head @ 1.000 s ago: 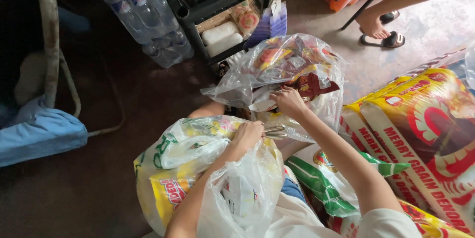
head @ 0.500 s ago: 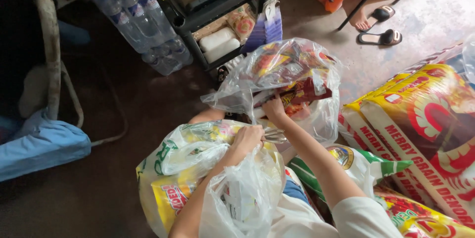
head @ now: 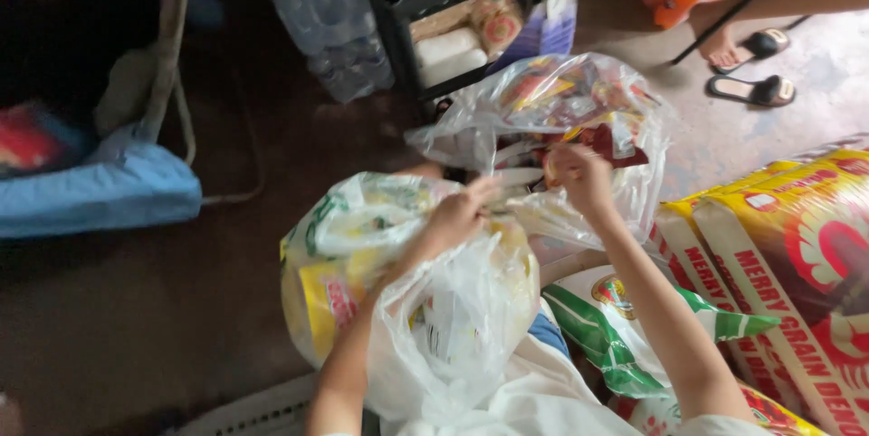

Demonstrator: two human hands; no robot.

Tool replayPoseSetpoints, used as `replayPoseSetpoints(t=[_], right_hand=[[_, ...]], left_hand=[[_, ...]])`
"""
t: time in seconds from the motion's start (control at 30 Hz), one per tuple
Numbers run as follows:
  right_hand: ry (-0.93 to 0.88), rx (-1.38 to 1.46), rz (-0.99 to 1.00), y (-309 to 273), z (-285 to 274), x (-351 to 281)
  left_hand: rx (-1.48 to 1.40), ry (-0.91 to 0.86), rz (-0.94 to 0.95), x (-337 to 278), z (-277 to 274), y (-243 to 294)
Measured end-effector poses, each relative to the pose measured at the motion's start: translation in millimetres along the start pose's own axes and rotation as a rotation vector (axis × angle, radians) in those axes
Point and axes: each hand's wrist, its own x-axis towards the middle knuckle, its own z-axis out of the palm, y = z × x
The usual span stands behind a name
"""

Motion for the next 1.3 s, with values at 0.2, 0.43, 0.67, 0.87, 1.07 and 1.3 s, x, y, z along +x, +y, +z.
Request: replayPoseSetpoints(t=[0.2, 0.43, 0.67, 0.87, 1.07, 1.3], right_hand=[[0.297, 0.484, -0.29, -144.4, -76.0, -47.5], [-0.452, 0.072, -0.884, -215.6, -60.8, -95.3], [-0.626, -0.732, -0.315, -169.3, -90.4, -113.8], [-0.66, -0.74, -0.247, -244.0, -155.7, -134.7], [0.078, -0.36, -0.868, -262.5, -85.1, -114.9], [-0.537, -0.787, -0.916, -210.3, 5.5, -137.8]], left_hand=[[-0.794, 0.365, 0.071, -102.3, -61.1, -24.9], [0.247, -0.287, -0.119, -202.7, -24.2, -33.0], [0.25, 0.024, -0.594, -306.0, -86.2, 65.7], [0.125, 0.319, -0.326, -393.9, -55.9, 87.8], [0.152, 0.184, 0.135, -411.1, -57.5, 106.6], [0.108, 0.15, 0.087, -405.3, -63.1, 109.7]])
